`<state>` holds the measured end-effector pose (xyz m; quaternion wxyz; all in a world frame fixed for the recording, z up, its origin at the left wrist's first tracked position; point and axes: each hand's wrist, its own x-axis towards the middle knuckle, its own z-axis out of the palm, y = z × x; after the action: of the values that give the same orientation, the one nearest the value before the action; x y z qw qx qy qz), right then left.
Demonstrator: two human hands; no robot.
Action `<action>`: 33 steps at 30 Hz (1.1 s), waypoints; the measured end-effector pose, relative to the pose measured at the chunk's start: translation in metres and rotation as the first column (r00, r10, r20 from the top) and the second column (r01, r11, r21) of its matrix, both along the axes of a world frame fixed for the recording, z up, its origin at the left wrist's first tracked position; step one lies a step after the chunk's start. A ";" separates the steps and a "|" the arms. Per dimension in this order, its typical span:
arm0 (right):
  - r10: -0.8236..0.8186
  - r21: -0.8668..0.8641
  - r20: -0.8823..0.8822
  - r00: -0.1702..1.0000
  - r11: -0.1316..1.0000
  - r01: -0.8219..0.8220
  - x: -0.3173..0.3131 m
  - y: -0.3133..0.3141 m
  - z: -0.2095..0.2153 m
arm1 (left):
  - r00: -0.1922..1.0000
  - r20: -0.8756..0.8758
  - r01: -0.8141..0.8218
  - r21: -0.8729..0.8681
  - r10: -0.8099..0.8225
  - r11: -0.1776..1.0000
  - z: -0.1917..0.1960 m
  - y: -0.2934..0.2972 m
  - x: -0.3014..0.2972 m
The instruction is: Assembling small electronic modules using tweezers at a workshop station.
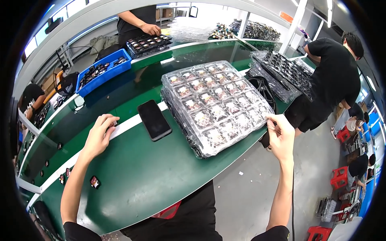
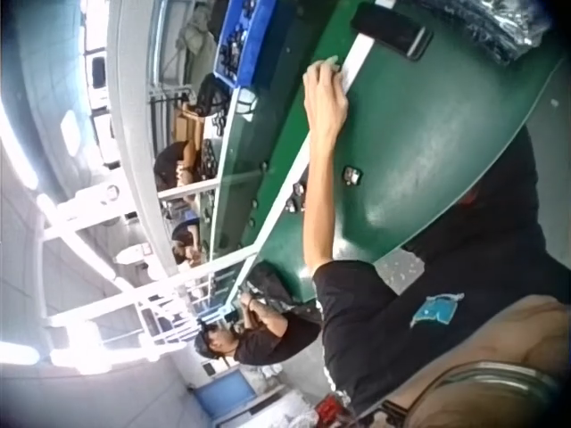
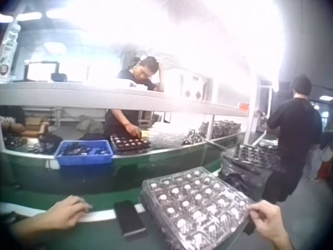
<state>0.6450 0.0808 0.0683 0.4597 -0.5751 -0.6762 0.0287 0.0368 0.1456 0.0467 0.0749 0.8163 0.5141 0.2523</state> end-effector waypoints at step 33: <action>0.455 -0.486 -0.628 0.632 0.405 -0.774 -0.341 -0.017 -0.057 | 0.988 0.029 0.152 -0.214 -0.150 0.965 -0.022 -0.133 -0.029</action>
<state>0.3037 0.0639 0.0109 0.2742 -0.3873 -0.6624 0.5797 0.0073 0.0126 0.0245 0.1852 0.8386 0.4743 0.1937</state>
